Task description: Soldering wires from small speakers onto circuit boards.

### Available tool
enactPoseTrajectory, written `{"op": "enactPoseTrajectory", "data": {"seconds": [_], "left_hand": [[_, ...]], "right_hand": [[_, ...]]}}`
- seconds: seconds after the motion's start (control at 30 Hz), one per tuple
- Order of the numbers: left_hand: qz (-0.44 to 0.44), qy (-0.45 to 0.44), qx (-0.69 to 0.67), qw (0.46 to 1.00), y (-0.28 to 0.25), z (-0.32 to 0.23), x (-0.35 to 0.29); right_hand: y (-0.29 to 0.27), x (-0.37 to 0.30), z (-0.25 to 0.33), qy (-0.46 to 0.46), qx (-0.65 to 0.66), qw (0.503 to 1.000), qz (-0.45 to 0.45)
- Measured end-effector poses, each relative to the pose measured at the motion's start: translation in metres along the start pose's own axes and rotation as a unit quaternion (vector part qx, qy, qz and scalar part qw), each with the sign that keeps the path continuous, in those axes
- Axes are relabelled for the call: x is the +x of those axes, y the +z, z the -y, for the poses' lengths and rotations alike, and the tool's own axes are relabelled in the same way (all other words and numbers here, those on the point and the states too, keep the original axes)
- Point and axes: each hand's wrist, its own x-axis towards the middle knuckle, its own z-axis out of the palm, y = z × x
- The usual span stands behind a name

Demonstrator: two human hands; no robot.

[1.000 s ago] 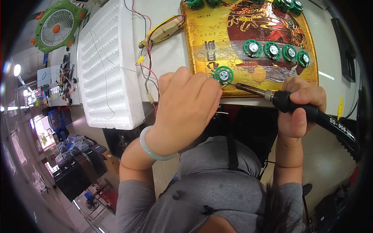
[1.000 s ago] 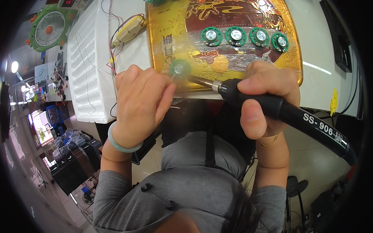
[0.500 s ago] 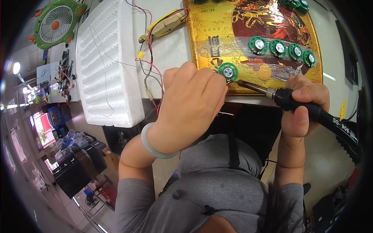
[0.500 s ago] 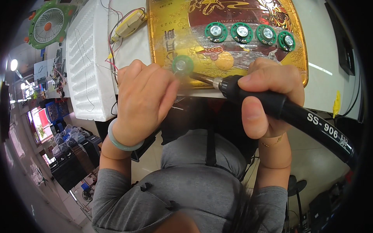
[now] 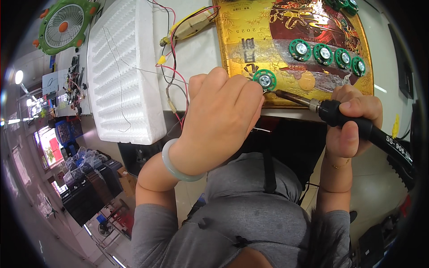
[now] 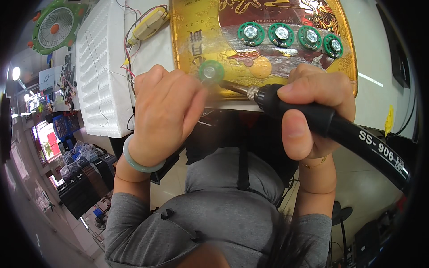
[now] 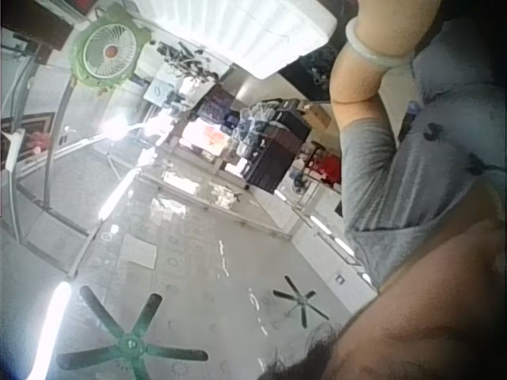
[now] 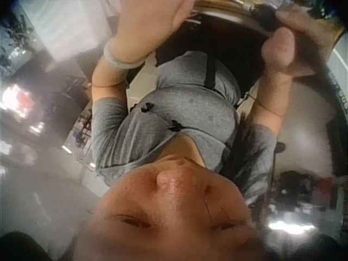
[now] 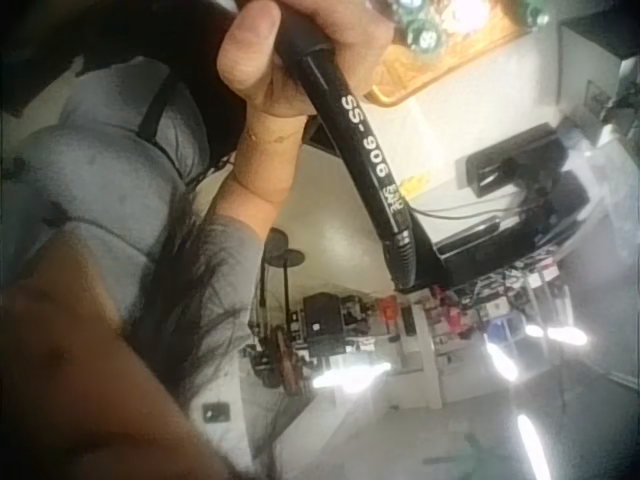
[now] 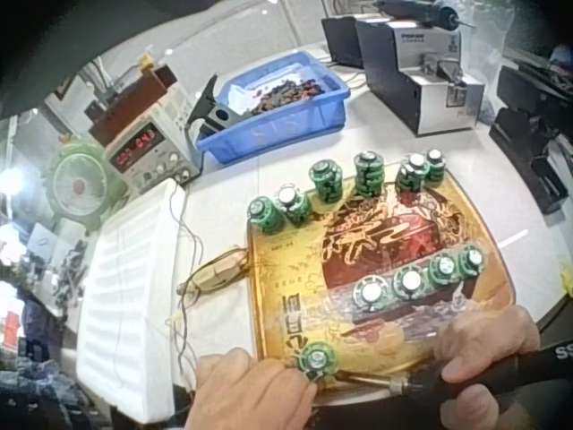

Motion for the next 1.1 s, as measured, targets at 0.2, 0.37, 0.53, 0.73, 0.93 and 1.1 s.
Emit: {"op": "enactPoseTrajectory", "data": {"seconds": [0.2,0.37,0.53,0.73,0.93,1.1], "left_hand": [[0.007,0.005,0.016,1.0,0.002,0.001,-0.001],[0.007,0.011,0.028,1.0,0.003,0.002,-0.002],[0.01,0.012,0.028,0.999,0.004,0.003,-0.002],[0.009,0.011,0.032,0.999,0.004,0.001,-0.001],[0.001,0.017,0.031,0.999,0.005,0.002,-0.002],[-0.012,0.007,0.025,1.0,-0.014,0.0,-0.003]], "right_hand": [[0.0,0.0,0.0,0.0,-0.006,1.0,-0.004],[-0.001,-0.001,-0.002,-0.011,0.009,1.0,0.009],[-0.002,0.0,-0.002,-0.011,0.007,1.0,0.014],[-0.003,0.0,-0.001,-0.008,0.004,1.0,0.021],[-0.003,0.0,-0.001,-0.013,-0.001,1.0,0.018],[-0.002,0.0,0.0,-0.005,-0.001,1.0,0.012]]}}
